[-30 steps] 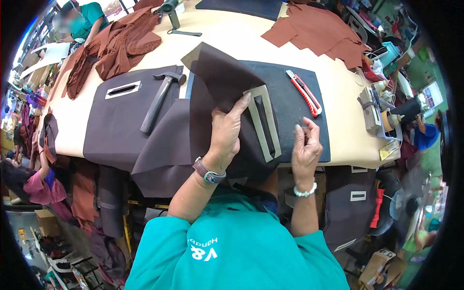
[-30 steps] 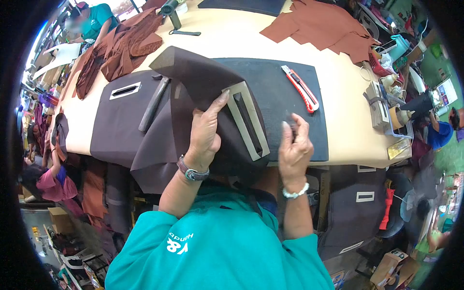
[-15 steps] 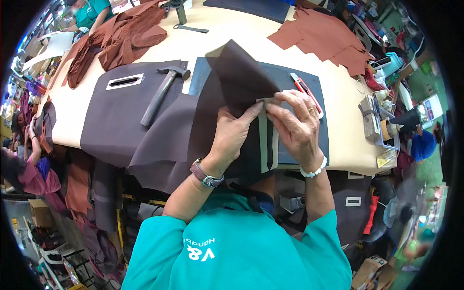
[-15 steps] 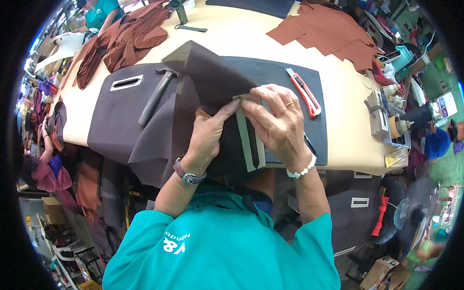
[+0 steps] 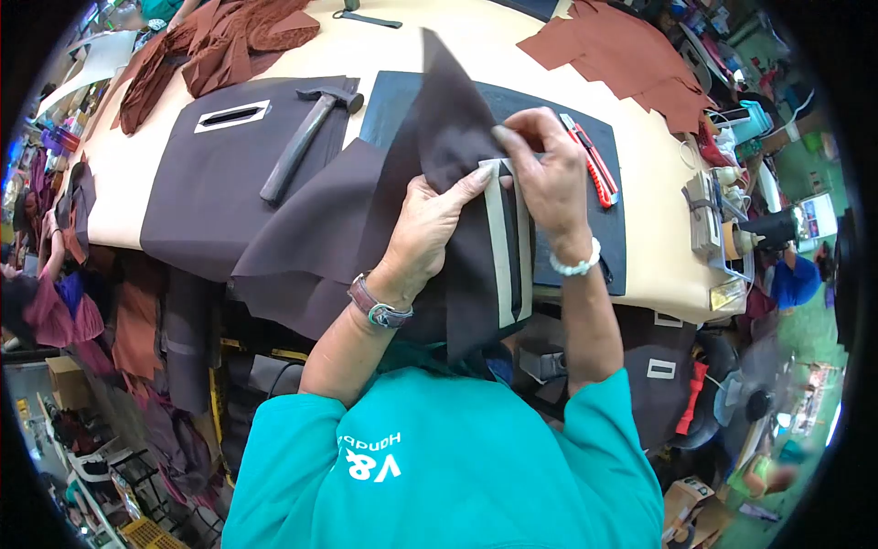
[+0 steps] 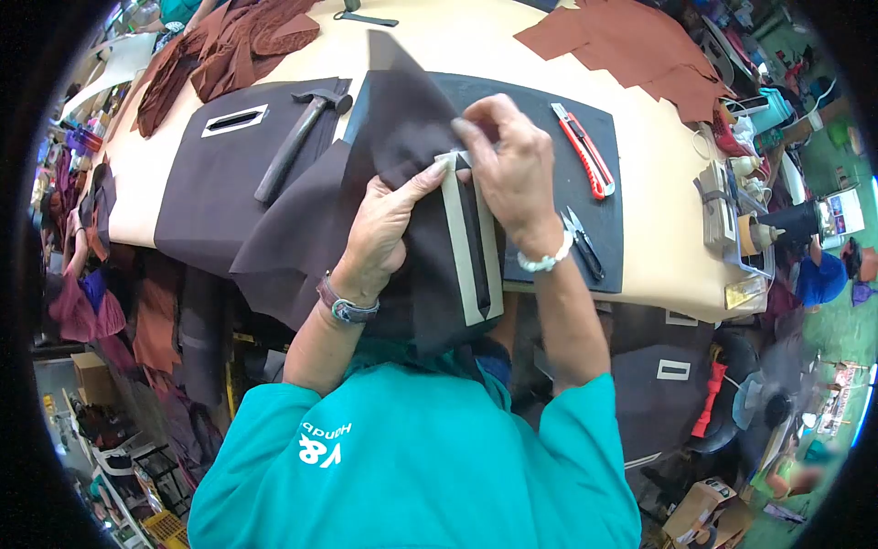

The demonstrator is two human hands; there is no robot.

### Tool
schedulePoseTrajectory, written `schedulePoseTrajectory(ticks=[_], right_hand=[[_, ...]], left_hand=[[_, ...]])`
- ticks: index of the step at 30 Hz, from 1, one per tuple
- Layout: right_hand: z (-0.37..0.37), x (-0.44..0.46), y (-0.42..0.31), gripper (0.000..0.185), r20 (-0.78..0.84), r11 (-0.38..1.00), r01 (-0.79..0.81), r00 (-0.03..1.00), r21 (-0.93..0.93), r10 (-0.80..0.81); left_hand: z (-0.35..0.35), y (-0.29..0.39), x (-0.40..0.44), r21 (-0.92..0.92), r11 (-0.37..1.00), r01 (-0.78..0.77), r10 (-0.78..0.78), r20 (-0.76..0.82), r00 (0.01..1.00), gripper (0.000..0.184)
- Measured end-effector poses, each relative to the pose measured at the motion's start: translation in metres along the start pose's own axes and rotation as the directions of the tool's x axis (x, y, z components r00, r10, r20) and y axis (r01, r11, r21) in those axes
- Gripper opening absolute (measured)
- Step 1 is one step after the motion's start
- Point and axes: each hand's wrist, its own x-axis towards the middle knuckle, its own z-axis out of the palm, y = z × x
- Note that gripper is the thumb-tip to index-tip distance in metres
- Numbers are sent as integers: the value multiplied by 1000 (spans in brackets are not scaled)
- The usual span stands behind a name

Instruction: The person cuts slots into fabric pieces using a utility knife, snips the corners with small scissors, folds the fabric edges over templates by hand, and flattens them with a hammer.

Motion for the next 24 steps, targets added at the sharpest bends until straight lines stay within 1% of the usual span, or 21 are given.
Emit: schedulePoseTrajectory(ticks=[1,2,3,4,6,7,8,9,10,12,14,15,16,18,20,22,23,24], right_hand=[[3,-2,2,8,-137,989,123,981,-86,-134],[4,-6,1,8,-258,956,229,927,-185,-272],[6,-15,-5,9,-279,982,146,945,-116,-174],[10,-25,-6,12,-236,998,34,972,45,-23],[14,-40,-16,19,-119,993,-76,989,89,86],[18,-47,-16,25,-74,982,-135,987,129,146],[21,-52,-10,29,-69,991,-86,993,100,93],[20,-57,-7,30,-52,991,-117,991,70,121],[18,-62,-7,31,-34,988,-146,988,42,148],[7,-70,-6,32,-40,967,-248,967,49,250],[-2,-75,4,35,-47,972,-204,976,118,211],[-8,-76,7,36,-23,984,-173,985,31,174],[-13,-74,10,37,-1,990,-130,991,-53,130],[-21,-72,20,40,71,990,-70,994,-122,79],[-25,-73,27,42,123,992,-69,989,-105,82],[-26,-75,39,42,145,987,-6,989,-159,30],[-25,-75,41,43,164,984,-10,986,-176,39],[-25,-76,45,43,171,973,47,985,-224,-8]], left_hand=[[-1,1,1,-27,1000,-11,11,1,1000,19],[-3,2,2,-28,998,-48,46,-45,998,18],[-4,2,5,-28,996,-81,79,-90,993,18],[-4,1,8,-25,994,-110,106,-133,985,18],[0,0,12,-48,983,-180,167,-192,967,17],[3,-1,13,-57,975,-214,198,-208,958,18],[5,-2,14,-67,966,-249,228,-225,947,19],[3,-3,16,-94,967,-235,212,-207,955,20],[2,-3,17,-97,965,-243,216,-230,949,20],[0,-2,19,-100,959,-265,228,-279,933,21],[-3,-1,14,-100,968,-231,190,-316,930,21],[-4,-1,11,-99,972,-213,170,-331,928,21],[-13,-5,12,-91,961,-262,209,-380,901,20],[-33,3,10,-102,953,-286,209,-465,860,17],[-73,17,11,-82,928,-364,281,-486,828,19],[-104,39,7,130,876,-465,465,-490,737,15],[-111,52,0,223,839,-497,533,-527,662,15],[-110,64,-6,315,795,-518,597,-554,580,16]])
